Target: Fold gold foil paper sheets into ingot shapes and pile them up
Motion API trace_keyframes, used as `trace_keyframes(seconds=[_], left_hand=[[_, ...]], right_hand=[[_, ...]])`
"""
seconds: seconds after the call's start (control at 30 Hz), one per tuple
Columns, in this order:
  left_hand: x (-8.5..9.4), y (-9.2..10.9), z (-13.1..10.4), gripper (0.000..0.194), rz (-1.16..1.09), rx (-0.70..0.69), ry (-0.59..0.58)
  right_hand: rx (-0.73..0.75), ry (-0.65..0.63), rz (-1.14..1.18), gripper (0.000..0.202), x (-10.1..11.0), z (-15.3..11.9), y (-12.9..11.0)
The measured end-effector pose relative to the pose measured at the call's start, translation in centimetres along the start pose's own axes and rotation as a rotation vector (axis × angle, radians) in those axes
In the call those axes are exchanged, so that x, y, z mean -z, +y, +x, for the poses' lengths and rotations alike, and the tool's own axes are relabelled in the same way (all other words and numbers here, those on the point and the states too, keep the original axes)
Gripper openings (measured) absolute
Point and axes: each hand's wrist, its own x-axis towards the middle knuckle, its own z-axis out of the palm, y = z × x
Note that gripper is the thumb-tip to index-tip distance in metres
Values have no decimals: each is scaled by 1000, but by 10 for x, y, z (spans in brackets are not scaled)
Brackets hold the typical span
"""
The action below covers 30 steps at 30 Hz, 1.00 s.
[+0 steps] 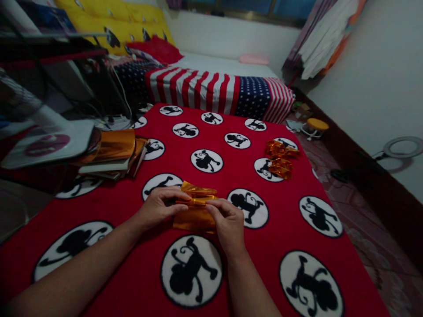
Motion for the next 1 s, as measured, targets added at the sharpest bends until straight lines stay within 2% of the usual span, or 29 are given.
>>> trace_keyframes(seconds=[0.2,0.27,0.4,0.57,0.77,0.87,1.0], left_hand=[[1,-2,-1,11,-9,-22,27],[0,-2,-1,10,-9,-28,37],[0,0,0,9,-15,-40,39],[0,1,0,8,-26,-43,32],[2,0,-1,7,-35,-47,20],[1,-1,-2,7,-46,-36,12],[1,-2,-1,9,-54,-26,-13]], right_hand=[[-118,-30,72,16,-1,-1,3],[-86,-15,69,11,-1,-1,3],[85,17,50,2,-1,1,0],[61,-26,131,2,0,1,1],[-24,-21,162,11,2,-2,4],[-65,8,235,20,-1,-3,1],[-91,-22,274,38,-1,-1,-2]])
